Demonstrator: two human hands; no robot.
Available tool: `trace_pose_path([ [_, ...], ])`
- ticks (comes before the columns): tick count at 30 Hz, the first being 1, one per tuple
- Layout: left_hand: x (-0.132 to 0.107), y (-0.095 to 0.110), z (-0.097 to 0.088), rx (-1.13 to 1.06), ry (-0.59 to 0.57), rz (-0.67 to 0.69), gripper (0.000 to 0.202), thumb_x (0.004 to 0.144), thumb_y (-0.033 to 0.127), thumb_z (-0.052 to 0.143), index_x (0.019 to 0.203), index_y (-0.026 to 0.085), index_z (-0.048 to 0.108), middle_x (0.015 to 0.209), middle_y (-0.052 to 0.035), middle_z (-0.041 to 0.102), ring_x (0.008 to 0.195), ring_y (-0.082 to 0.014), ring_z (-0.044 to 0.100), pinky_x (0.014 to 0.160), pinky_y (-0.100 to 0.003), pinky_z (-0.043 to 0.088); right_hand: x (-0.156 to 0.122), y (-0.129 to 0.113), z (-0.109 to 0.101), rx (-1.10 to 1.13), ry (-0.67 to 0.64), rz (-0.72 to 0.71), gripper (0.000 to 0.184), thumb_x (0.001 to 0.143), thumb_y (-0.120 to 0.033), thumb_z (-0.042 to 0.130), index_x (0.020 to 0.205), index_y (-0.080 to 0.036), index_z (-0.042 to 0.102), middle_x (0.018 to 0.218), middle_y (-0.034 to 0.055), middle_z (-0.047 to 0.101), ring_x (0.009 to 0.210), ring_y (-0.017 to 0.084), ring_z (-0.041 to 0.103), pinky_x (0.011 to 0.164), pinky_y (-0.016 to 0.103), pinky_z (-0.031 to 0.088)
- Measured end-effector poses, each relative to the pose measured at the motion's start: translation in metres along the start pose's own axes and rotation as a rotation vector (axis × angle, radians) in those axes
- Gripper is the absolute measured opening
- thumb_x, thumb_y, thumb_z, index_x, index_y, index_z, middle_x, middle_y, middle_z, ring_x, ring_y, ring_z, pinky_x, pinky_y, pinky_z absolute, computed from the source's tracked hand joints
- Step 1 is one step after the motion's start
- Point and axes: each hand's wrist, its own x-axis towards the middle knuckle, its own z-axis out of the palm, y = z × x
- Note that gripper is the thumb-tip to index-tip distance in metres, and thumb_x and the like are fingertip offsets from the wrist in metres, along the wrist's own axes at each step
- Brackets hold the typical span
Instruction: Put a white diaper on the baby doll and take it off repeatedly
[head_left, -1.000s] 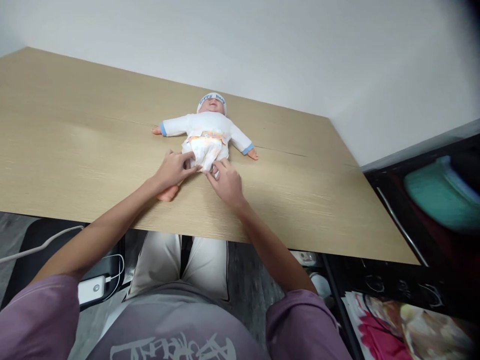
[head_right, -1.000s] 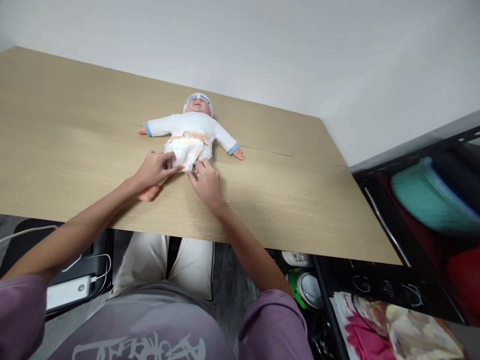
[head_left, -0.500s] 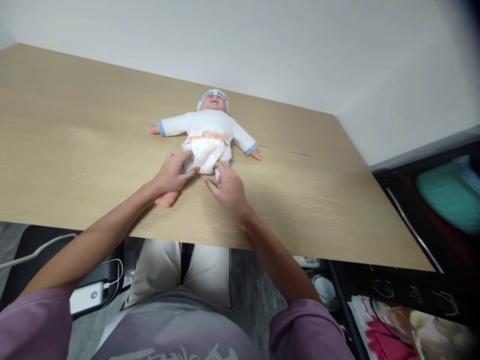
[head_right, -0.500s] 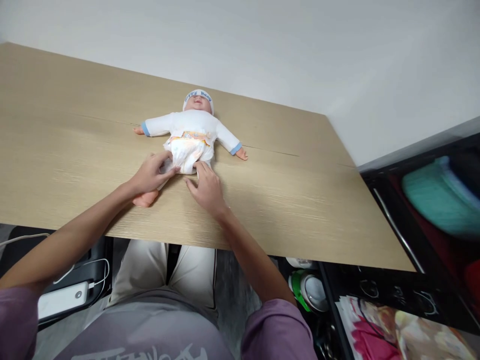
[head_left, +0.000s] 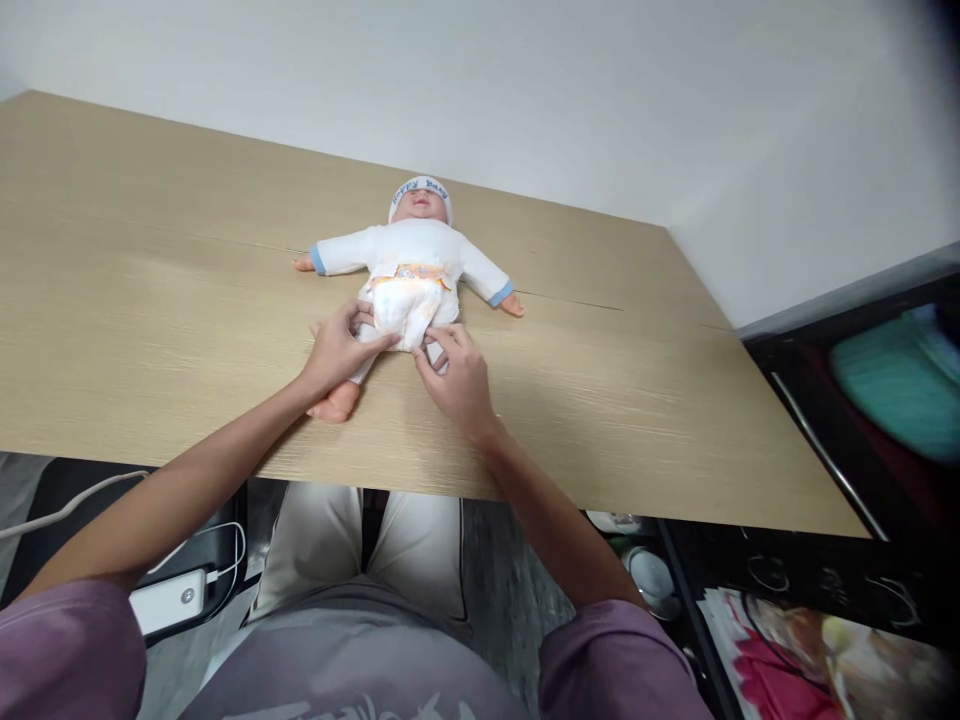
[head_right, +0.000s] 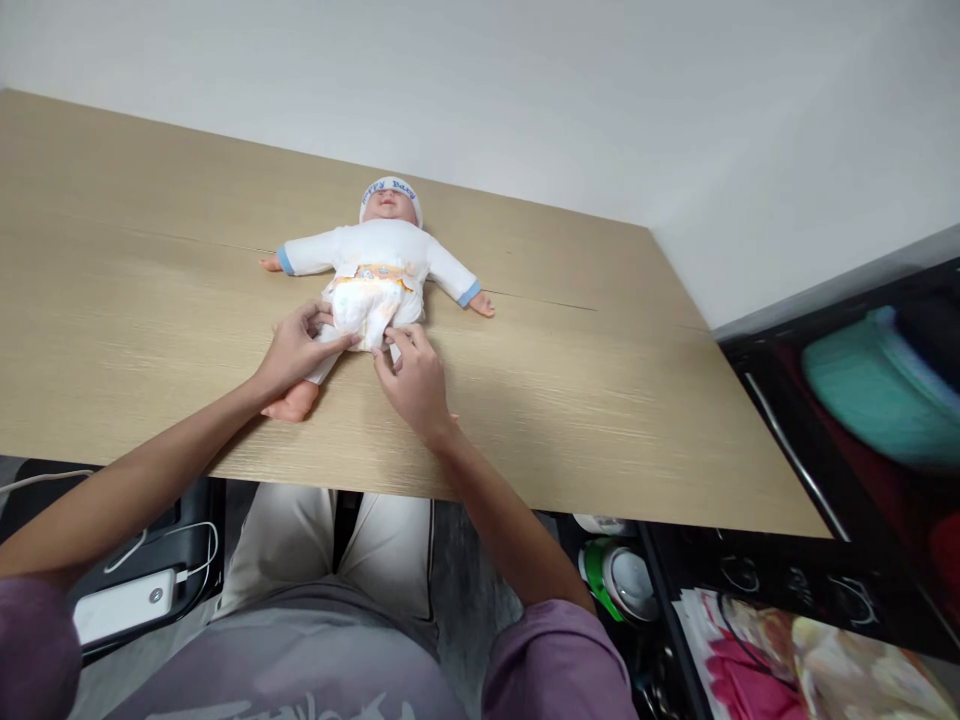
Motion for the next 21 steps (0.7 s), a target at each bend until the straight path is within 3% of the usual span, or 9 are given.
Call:
trace_pose_path([
  [4,0.000,0.001,-0.001,0.022,-0.025,0.008,0.043,0.085,0.049,0.096,0.110,0.024,0.073,0.113,-0.0079,0.081,0.109,-0.0313,0.075,0.099,-0.047,0.060,-0.002,-0.001,0.000,-0.022,-0.041,-0.012,0.026,0.111,-0.040,0.065,0.127,-0.024,0.078,0.139,0.0133,0.075,0.071,0.020,0.067,0.083,0.042,0.062],
  [9,-0.001,0.000,0.001,0.034,0.044,-0.018,0.055,0.080,0.047,0.100,0.118,0.024,0.068,0.115,-0.0065,0.079,0.109,-0.0282,0.075,0.098,-0.044,0.060,-0.004,-0.005,-0.003,-0.001,-0.093,-0.042,0.028,0.111,-0.037,0.063,0.135,-0.025,0.073,0.149,0.0138,0.073,0.095,0.027,0.074,0.094,0.045,0.062],
  [14,-0.004,0.010,-0.004,0.096,-0.021,-0.020,0.043,0.085,0.059,0.095,0.095,0.022,0.077,0.098,-0.0053,0.081,0.096,-0.0277,0.073,0.090,-0.041,0.055,-0.005,-0.004,0.001,-0.052,-0.115,-0.050,0.029,0.110,-0.036,0.064,0.135,-0.022,0.068,0.133,0.0157,0.078,0.114,0.035,0.073,0.105,0.049,0.058],
  [18,-0.003,0.019,-0.009,0.132,-0.110,-0.073,0.046,0.089,0.066,0.089,0.092,0.020,0.083,0.088,-0.0019,0.077,0.085,-0.0229,0.066,0.082,-0.035,0.049,-0.003,0.000,0.005,-0.038,-0.103,-0.004,0.028,0.105,-0.038,0.073,0.127,-0.023,0.066,0.118,0.0124,0.079,0.104,0.032,0.073,0.098,0.046,0.057],
  [21,0.001,0.021,-0.012,-0.038,-0.186,-0.146,0.052,0.084,0.066,0.093,0.105,0.019,0.086,0.102,-0.0043,0.083,0.094,-0.0236,0.070,0.085,-0.033,0.051,-0.001,0.002,0.006,0.108,-0.035,0.086,0.031,0.103,-0.041,0.077,0.125,-0.024,0.062,0.117,0.0073,0.081,0.078,0.022,0.067,0.085,0.040,0.056],
])
